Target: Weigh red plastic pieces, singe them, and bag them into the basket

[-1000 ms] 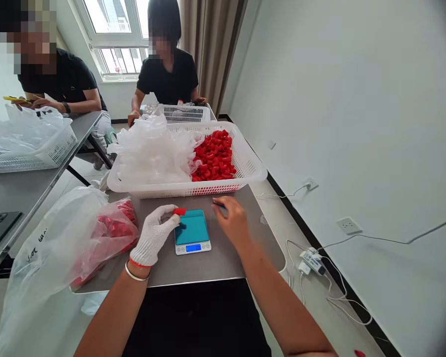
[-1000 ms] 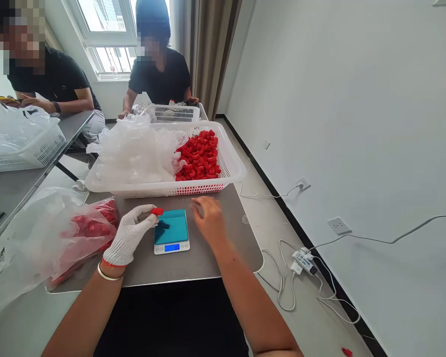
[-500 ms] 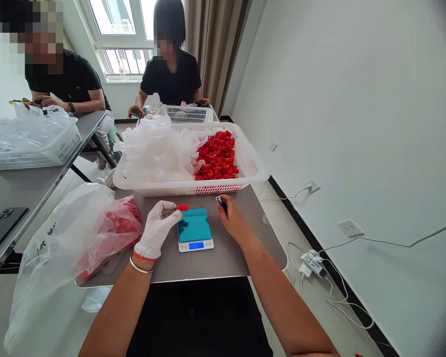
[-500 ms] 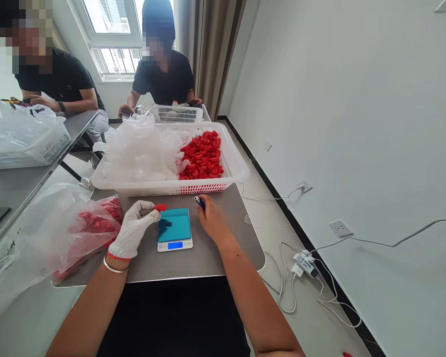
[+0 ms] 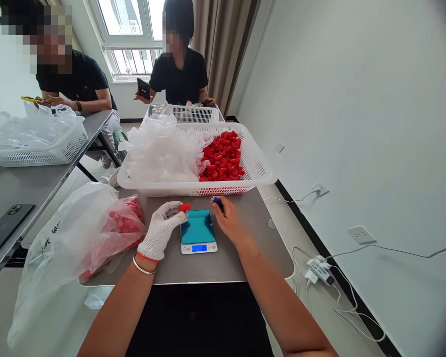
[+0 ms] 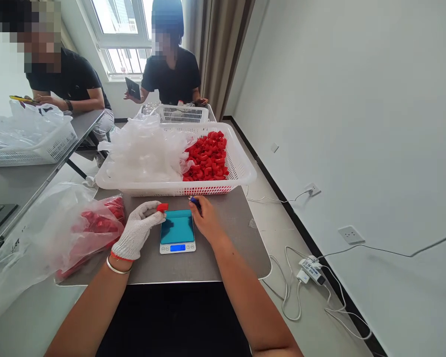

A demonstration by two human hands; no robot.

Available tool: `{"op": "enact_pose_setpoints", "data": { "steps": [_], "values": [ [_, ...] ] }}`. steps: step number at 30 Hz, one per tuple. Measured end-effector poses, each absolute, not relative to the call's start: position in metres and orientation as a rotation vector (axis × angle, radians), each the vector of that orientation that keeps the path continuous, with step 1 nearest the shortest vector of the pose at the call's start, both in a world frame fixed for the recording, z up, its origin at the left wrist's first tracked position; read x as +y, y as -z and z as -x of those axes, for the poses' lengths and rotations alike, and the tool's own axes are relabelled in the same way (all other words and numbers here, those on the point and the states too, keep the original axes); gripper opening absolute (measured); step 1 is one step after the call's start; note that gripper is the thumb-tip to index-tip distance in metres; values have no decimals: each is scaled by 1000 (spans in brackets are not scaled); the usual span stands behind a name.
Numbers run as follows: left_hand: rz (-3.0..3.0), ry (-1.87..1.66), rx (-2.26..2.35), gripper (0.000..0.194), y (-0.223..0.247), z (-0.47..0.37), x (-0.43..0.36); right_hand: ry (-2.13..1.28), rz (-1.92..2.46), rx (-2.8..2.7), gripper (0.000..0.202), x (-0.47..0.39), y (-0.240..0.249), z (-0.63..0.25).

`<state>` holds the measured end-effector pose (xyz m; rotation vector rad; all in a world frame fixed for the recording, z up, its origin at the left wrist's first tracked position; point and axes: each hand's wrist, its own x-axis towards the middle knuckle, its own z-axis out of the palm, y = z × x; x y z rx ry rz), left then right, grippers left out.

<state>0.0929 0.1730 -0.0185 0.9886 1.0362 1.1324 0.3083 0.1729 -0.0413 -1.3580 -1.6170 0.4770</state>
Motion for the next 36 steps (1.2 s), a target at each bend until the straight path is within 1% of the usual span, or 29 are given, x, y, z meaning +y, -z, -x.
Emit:
{"op": "enact_pose_setpoints", "data": {
  "steps": [5,8,12,16,21,25,29,36],
  "values": [
    [-1028,-1129,1042,44,19,-97,170,-436,1414,-1576,55,170,38,-308],
    [-1056,-1129,1065,39,20,-98,169,-472,1469,-1594,58,168,37,-302],
    [-1123,-1085,1055,36,23,-98,168,-518,1495,-1593,55,168,36,-292],
    [-1131,-1045,1023,37,25,-100,167,-418,1575,-1656,52,169,35,-287],
    [-1113,-1090,997,33,19,-100,167,-335,1628,-1780,46,165,35,-289],
    [-1090,-1125,1018,34,14,-98,168,-301,1595,-1847,47,160,36,-290],
    [-1132,-1063,1035,33,14,-96,167,-248,1561,-1838,47,160,36,-291],
    [-1056,-1057,980,32,14,-98,166,-102,1664,-1909,43,162,37,-295]
  ]
}}
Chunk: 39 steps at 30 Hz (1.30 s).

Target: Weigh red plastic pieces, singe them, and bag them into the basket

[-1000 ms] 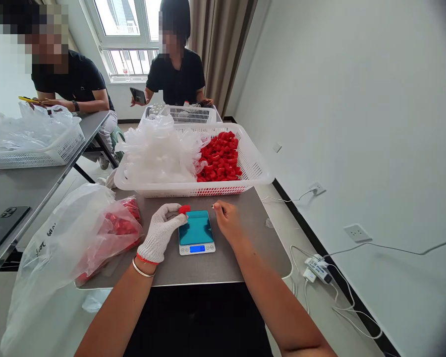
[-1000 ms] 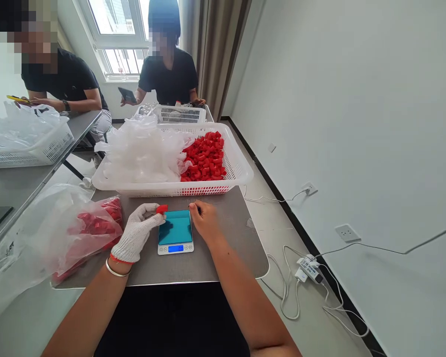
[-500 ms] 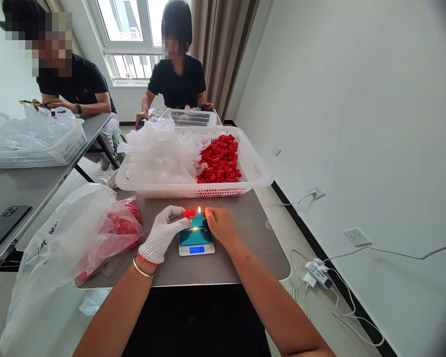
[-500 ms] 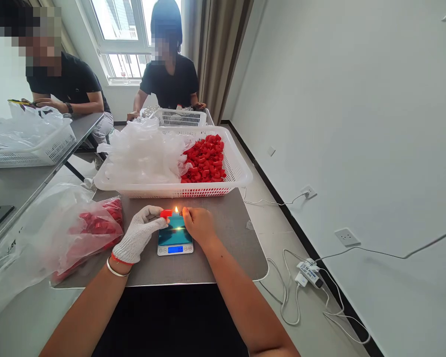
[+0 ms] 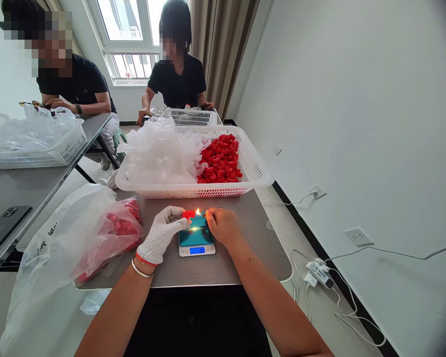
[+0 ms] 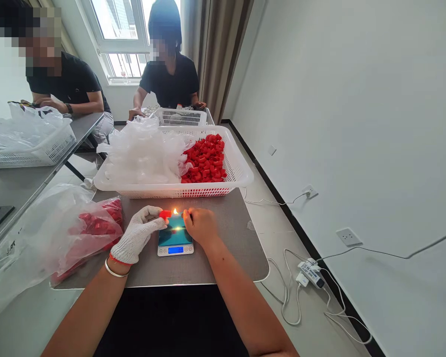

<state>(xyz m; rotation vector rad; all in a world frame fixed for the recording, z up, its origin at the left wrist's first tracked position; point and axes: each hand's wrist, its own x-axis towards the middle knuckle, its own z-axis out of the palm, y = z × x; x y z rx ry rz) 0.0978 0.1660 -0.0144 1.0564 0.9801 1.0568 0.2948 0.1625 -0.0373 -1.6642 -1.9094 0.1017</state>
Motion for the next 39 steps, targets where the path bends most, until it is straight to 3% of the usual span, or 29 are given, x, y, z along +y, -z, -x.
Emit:
{"op": "enact_pose_setpoints", "data": {
  "steps": [20,28,39],
  "values": [
    [-1112,-1043,1029,34,14,-93,168,-59,1547,-1952,37,161,38,-301],
    [-1055,-1034,1007,39,15,-94,167,26,1814,-1947,42,162,35,-300],
    [-1237,-1034,1091,34,20,-92,171,-66,1780,-1934,44,163,37,-303]
  ]
}}
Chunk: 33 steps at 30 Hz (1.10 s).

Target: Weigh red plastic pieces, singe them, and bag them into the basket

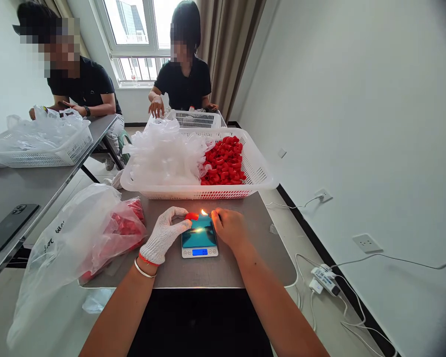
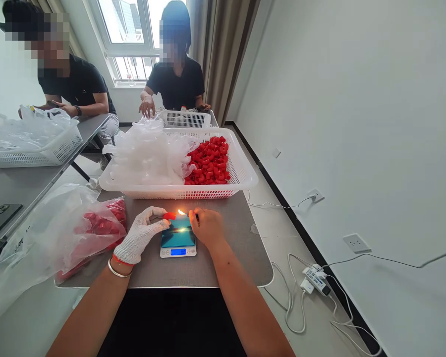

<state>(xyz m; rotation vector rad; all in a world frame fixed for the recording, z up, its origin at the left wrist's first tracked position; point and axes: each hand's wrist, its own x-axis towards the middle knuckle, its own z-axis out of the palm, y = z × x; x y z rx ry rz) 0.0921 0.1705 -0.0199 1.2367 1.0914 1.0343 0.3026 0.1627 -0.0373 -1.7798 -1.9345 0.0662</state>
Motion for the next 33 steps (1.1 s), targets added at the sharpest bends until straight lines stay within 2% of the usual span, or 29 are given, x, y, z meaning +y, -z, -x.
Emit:
{"op": "enact_pose_setpoints", "data": {
  "steps": [9,14,19,23,28,33],
  "values": [
    [-1272,-1161,1076,28,6,-95,167,-214,1603,-1683,38,164,39,-306],
    [-1251,-1173,1108,31,13,-97,167,-272,1480,-1627,35,165,40,-301],
    [-1689,-1217,1277,20,25,-94,169,-529,1307,-1651,30,160,38,-289],
    [-2048,-1244,1259,9,33,-92,171,-567,1242,-1746,32,157,38,-279],
    [-2133,-1233,1178,14,39,-93,171,-533,1203,-1775,21,159,41,-275],
    [-1960,-1228,1128,15,34,-96,168,-556,1244,-1755,23,158,39,-274]
  ]
}}
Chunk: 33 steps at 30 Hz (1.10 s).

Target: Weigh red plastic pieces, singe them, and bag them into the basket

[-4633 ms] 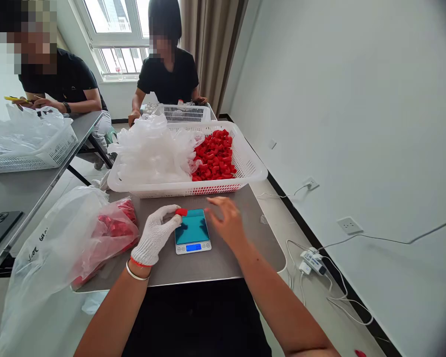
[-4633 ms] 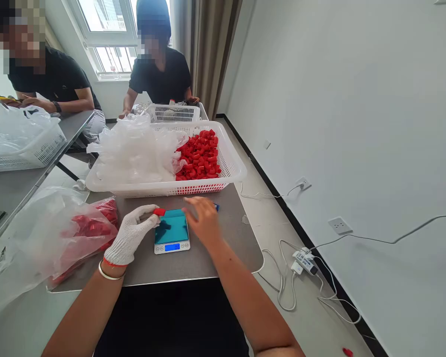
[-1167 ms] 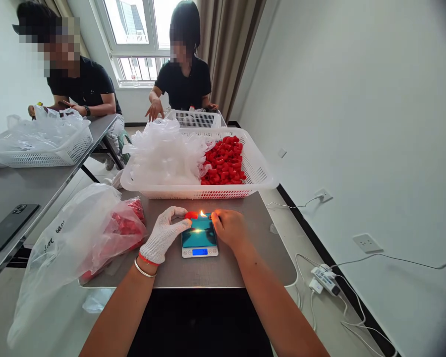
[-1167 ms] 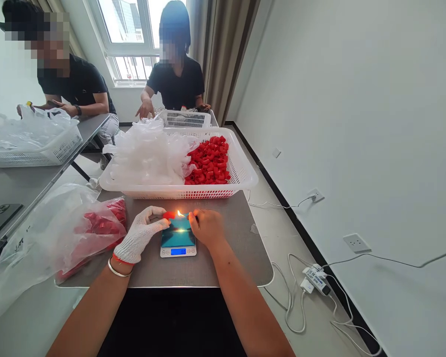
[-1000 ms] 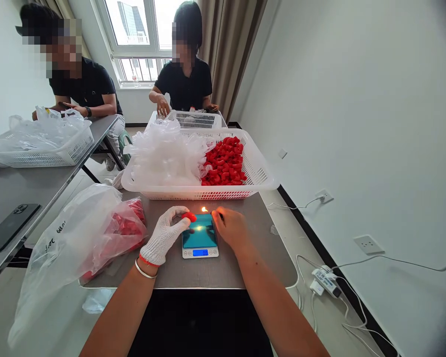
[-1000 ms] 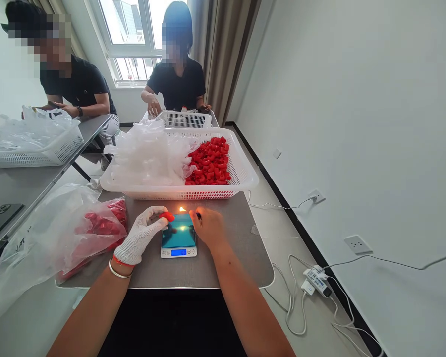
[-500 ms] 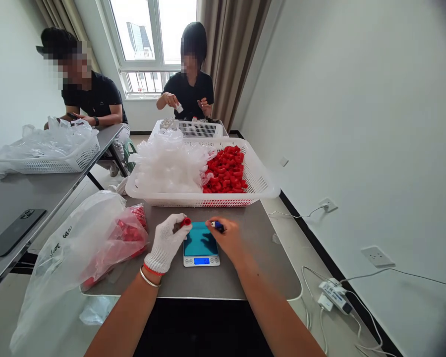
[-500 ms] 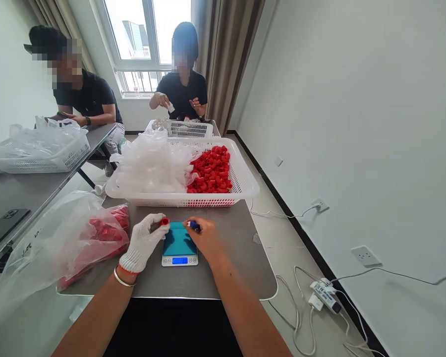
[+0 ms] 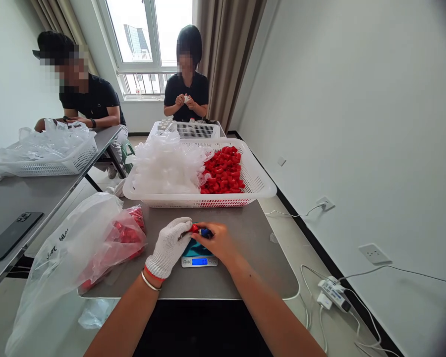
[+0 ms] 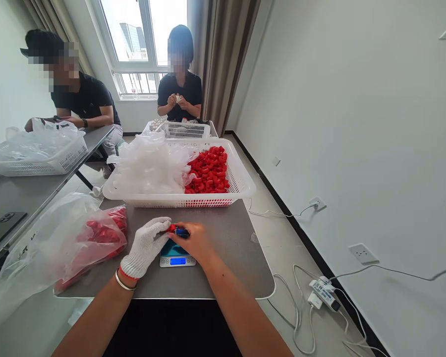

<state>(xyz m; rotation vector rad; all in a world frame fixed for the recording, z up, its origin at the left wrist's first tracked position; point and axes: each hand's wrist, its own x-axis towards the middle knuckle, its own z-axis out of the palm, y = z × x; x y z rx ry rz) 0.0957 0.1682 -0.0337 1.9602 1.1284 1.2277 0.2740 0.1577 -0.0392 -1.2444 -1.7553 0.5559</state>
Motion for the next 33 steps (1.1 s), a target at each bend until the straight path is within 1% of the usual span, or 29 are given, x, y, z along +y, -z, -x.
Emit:
{"op": "enact_pose_setpoints", "data": {
  "steps": [5,9,11,13,16,19,20,26,33],
  "values": [
    [-1712,-1197,1182,21,24,-99,166,-590,1218,-1726,29,157,37,-278],
    [-1444,-1060,1165,29,18,-100,163,-641,1101,-1804,33,158,35,-282],
    [-1343,-995,1151,33,16,-100,163,-607,1069,-1839,32,158,36,-282],
    [-1249,-1005,1151,36,15,-99,164,-541,1126,-1835,33,159,36,-282],
    [-1137,-1100,1138,43,16,-98,165,-459,1309,-1728,40,159,36,-284],
    [-1102,-1161,1134,44,16,-97,167,-413,1435,-1632,59,160,36,-289],
    [-1102,-1171,1138,43,16,-96,167,-411,1461,-1610,62,160,35,-290],
    [-1144,-1133,1129,36,16,-98,166,-471,1524,-1579,59,163,35,-291],
    [-1149,-1053,1111,36,13,-100,164,-316,1667,-1731,54,163,38,-286]
  ]
}}
